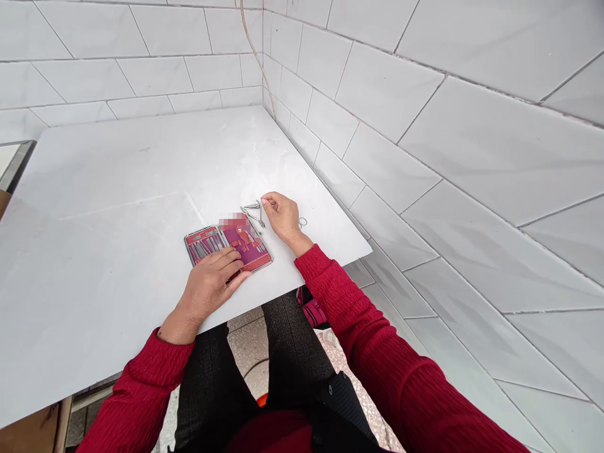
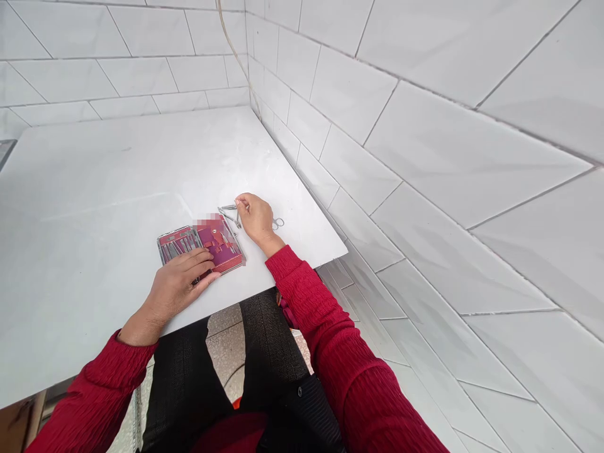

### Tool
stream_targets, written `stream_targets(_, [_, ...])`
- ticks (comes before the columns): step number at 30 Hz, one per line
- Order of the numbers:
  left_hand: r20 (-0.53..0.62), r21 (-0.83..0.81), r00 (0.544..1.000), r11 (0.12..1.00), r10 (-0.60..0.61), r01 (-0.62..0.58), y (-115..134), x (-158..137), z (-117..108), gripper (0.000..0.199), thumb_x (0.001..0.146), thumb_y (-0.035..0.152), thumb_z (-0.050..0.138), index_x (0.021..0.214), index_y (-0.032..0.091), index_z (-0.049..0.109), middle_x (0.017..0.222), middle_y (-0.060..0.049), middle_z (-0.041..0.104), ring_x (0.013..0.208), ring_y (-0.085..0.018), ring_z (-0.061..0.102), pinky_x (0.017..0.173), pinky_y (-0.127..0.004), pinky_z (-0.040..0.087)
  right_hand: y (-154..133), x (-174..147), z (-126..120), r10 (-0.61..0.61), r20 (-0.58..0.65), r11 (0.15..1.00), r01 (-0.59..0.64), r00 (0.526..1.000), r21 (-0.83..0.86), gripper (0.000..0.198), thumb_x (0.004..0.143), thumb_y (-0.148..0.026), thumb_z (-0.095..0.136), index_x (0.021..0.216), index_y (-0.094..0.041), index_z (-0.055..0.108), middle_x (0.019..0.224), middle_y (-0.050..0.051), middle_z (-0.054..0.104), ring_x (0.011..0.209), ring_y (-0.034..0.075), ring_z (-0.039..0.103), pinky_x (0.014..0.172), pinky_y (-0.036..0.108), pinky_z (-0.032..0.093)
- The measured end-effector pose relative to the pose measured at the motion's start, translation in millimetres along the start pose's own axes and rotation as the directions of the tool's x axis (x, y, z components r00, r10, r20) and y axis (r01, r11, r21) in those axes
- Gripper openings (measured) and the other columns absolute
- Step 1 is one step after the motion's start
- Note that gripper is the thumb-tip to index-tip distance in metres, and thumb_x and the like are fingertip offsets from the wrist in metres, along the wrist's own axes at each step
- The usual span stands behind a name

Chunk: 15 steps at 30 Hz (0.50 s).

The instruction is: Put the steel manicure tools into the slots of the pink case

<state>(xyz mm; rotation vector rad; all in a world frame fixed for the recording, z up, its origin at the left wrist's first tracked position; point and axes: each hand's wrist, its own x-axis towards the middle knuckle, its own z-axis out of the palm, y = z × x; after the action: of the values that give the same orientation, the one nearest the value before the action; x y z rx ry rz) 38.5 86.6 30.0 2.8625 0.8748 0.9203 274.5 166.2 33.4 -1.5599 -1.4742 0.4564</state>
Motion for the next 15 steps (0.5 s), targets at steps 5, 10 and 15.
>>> stream_targets(5, [-0.009,-0.006,1.0,1.0,-0.004,0.004,1.5,0.6,-1.0,0.022,0.102,0.037,0.06,0.102,0.021,0.076,0.107,-0.007,0.08,0.114,-0.027,0.073,0.096,-0.043,0.061,-1.4,-0.3,-0.7,0.036,0.022,0.997,-0.035,0.999,-0.075,0.025,0.1,-0.03,0.05,0.104,-0.019,0.073,0.091,0.001,0.073,0.073,0.015,0.06,0.075,0.027,0.044])
stream_targets(10, [0.001,0.009,1.0,1.0,-0.008,0.008,1.5,0.3,-0.9,0.023,0.103,0.036,0.059,0.102,0.021,0.076,0.106,-0.007,0.08,0.114,-0.026,0.073,0.097,-0.042,0.06,-3.9,-0.4,-2.9,0.063,0.037,0.985,-0.056,0.997,-0.164,0.022,0.099,-0.029,0.053,0.097,-0.02,0.072,0.09,0.001,0.074,0.078,0.016,0.062,0.075,0.027,0.043])
stream_targets(15, [-0.01,0.019,1.0,1.0,0.002,-0.002,1.9,0.2,-0.8,0.023,0.103,0.035,0.059,0.102,0.02,0.076,0.107,-0.007,0.08,0.113,-0.026,0.073,0.097,-0.041,0.06,-4.9,-2.6,-2.8,0.073,0.062,0.965,-0.054,0.995,-0.257,0.021,0.1,-0.029,0.053,0.092,-0.021,0.071,0.084,0.0,0.073,0.078,0.017,0.063,0.07,0.027,0.039])
